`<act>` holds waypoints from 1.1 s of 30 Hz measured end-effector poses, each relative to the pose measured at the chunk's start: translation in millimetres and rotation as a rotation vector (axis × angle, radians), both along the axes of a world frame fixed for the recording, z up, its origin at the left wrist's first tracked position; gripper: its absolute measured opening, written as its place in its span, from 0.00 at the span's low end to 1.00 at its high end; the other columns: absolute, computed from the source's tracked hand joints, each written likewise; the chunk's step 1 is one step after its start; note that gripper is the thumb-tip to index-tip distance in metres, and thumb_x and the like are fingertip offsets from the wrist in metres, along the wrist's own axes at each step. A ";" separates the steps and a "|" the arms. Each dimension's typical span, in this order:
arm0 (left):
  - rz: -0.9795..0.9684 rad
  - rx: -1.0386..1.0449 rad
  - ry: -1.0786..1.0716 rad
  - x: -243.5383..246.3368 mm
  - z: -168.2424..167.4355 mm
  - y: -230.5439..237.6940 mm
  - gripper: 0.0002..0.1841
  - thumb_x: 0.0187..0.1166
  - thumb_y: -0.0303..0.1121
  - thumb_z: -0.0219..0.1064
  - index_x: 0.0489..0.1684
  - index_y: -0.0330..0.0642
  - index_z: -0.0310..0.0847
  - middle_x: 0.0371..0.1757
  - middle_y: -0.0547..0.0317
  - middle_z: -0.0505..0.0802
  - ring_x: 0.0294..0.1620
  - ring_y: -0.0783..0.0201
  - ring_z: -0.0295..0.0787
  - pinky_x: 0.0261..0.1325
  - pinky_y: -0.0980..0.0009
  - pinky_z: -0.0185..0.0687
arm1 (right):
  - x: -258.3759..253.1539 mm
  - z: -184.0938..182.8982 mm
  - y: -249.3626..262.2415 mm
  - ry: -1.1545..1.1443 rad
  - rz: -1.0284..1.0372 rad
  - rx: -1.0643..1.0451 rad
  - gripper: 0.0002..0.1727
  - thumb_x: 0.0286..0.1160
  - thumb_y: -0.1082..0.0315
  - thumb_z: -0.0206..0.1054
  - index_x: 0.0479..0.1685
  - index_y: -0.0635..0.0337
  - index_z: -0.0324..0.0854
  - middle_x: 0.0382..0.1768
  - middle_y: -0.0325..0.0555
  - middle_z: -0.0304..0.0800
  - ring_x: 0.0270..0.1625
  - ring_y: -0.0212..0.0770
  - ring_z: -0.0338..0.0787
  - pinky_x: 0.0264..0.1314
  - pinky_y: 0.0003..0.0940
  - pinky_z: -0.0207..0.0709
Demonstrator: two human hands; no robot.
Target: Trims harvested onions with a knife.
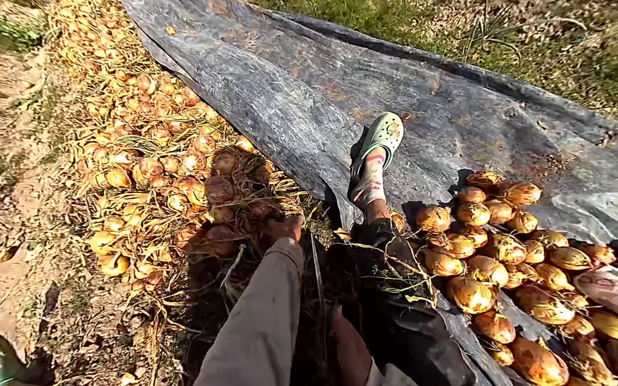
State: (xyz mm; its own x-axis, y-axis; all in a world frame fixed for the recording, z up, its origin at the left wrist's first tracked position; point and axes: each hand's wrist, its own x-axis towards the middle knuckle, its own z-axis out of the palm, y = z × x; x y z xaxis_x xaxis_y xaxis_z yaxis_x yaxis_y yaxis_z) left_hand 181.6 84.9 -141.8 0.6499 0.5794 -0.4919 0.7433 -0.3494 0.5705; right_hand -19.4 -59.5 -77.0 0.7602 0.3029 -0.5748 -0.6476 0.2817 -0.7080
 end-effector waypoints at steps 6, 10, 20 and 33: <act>-0.102 -0.029 -0.016 -19.3 -17.3 0.8 0.54 0.64 0.38 0.84 0.92 0.38 0.50 0.86 0.24 0.65 0.78 0.29 0.75 0.75 0.37 0.75 | 13.8 -19.9 -11.3 -0.064 -0.111 -0.055 0.25 0.92 0.53 0.32 0.37 0.56 0.70 0.12 0.30 0.71 0.12 0.27 0.72 0.17 0.23 0.72; -0.004 -0.218 -0.398 -68.8 -31.9 20.0 0.58 0.51 0.12 0.81 0.91 0.43 0.52 0.75 0.32 0.81 0.72 0.38 0.82 0.70 0.41 0.81 | 10.5 -13.9 -3.4 -0.035 -0.044 -0.125 0.22 0.95 0.57 0.37 0.46 0.62 0.72 0.13 0.32 0.72 0.12 0.28 0.74 0.18 0.24 0.74; -0.321 -0.234 -0.653 -228.2 47.9 27.3 0.21 0.74 0.20 0.57 0.66 0.20 0.79 0.55 0.43 0.94 0.58 0.69 0.92 0.69 0.68 0.84 | 8.0 -23.6 3.6 -0.221 0.234 -0.194 0.44 0.68 0.43 0.68 0.74 0.72 0.66 0.49 0.48 0.85 0.45 0.33 0.85 0.52 0.34 0.82; -0.620 0.001 -0.394 -253.4 93.9 8.9 0.12 0.73 0.29 0.64 0.47 0.30 0.86 0.34 0.49 0.92 0.35 0.59 0.90 0.44 0.61 0.86 | -9.9 -51.3 0.3 -0.190 0.164 0.216 0.58 0.20 0.51 0.94 0.65 0.66 0.71 0.46 0.38 0.92 0.49 0.29 0.92 0.58 0.29 0.86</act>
